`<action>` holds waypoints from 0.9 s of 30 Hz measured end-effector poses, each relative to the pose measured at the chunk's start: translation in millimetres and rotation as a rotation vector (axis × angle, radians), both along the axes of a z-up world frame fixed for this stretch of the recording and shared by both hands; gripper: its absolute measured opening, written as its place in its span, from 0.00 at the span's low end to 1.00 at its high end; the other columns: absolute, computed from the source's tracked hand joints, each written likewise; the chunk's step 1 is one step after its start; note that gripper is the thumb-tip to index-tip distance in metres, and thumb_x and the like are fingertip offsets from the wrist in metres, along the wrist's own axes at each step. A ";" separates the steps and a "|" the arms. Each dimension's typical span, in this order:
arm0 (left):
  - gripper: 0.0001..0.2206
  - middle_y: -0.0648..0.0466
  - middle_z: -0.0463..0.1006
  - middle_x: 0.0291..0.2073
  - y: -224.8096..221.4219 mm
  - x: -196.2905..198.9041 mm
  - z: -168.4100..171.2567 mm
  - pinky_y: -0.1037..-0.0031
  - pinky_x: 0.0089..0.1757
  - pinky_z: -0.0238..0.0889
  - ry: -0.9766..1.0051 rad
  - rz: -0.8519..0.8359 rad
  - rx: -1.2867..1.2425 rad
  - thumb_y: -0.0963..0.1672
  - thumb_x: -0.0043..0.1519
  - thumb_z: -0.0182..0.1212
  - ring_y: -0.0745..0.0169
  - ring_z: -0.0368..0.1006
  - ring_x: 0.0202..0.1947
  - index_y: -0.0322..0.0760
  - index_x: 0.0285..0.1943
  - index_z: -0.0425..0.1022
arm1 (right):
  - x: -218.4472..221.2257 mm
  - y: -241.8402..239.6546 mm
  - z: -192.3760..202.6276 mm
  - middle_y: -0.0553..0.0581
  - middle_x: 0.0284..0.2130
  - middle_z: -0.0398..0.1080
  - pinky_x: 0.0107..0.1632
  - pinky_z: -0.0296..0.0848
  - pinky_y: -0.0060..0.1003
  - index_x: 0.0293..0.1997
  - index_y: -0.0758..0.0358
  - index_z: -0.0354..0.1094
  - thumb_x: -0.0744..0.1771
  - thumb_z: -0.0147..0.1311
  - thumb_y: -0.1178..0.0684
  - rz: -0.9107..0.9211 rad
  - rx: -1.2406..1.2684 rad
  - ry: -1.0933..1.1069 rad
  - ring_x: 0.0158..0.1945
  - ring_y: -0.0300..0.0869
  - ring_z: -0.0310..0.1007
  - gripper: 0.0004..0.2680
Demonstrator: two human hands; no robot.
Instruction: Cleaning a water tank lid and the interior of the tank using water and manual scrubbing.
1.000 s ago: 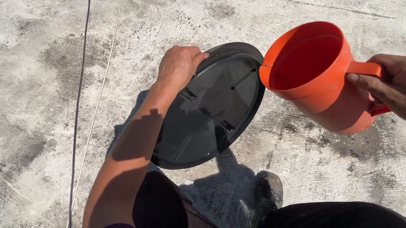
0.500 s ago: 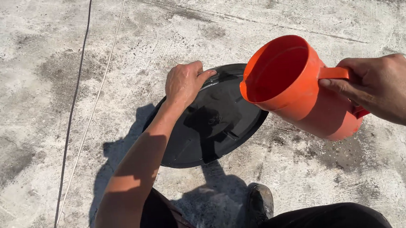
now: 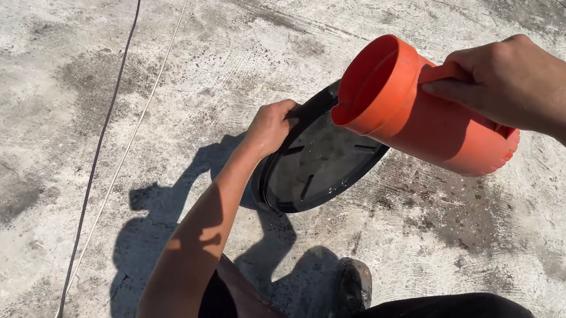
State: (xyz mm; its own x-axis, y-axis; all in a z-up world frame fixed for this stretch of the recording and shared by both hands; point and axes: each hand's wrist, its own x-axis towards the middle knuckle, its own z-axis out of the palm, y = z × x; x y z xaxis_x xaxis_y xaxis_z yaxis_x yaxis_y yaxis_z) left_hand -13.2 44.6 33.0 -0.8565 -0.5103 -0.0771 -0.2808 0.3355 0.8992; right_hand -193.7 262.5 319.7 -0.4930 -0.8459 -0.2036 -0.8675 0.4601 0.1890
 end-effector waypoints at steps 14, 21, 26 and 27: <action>0.09 0.52 0.80 0.31 1.6 -12.4 18.2 0.64 0.34 0.56 0.061 0.054 -0.114 0.47 0.68 0.55 0.54 0.73 0.33 0.42 0.39 0.77 | -3.7 -28.3 10.7 0.59 0.32 0.79 0.36 0.70 0.51 0.46 0.50 0.77 0.72 0.46 0.35 0.043 -0.008 0.055 0.40 0.55 0.76 0.15; 0.25 0.50 0.65 0.72 -11.7 26.2 -30.4 0.69 0.67 0.54 0.208 -0.006 0.295 0.46 0.68 0.53 0.58 0.63 0.71 0.35 0.75 0.60 | -47.6 -4.5 -27.7 0.56 0.26 0.79 0.32 0.69 0.45 0.45 0.49 0.78 0.74 0.49 0.36 0.176 -0.072 0.091 0.30 0.51 0.75 0.13; 0.25 0.58 0.49 0.17 -32.9 4.1 -80.0 0.65 0.29 0.42 0.092 0.603 -0.273 0.53 0.72 0.55 0.65 0.45 0.22 0.46 0.26 0.48 | -53.4 8.9 -55.9 0.52 0.20 0.76 0.38 0.67 0.39 0.37 0.52 0.76 0.74 0.52 0.34 0.106 -0.161 0.042 0.25 0.44 0.74 0.16; 0.25 0.58 0.49 0.17 -38.2 0.5 -84.6 0.65 0.29 0.42 0.088 0.599 -0.269 0.53 0.72 0.55 0.65 0.45 0.22 0.46 0.26 0.48 | -52.2 19.7 -59.7 0.52 0.20 0.76 0.38 0.67 0.39 0.37 0.52 0.76 0.74 0.52 0.34 0.101 -0.156 0.039 0.25 0.44 0.74 0.16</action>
State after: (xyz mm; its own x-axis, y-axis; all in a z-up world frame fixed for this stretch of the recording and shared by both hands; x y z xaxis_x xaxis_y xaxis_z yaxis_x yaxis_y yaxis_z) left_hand -12.8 6.4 -51.6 -0.4160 -0.8920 0.1769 -0.4178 0.3603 0.8341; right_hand -246.0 282.2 260.1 -0.4086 -0.9115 -0.0483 -0.9044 0.3971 0.1560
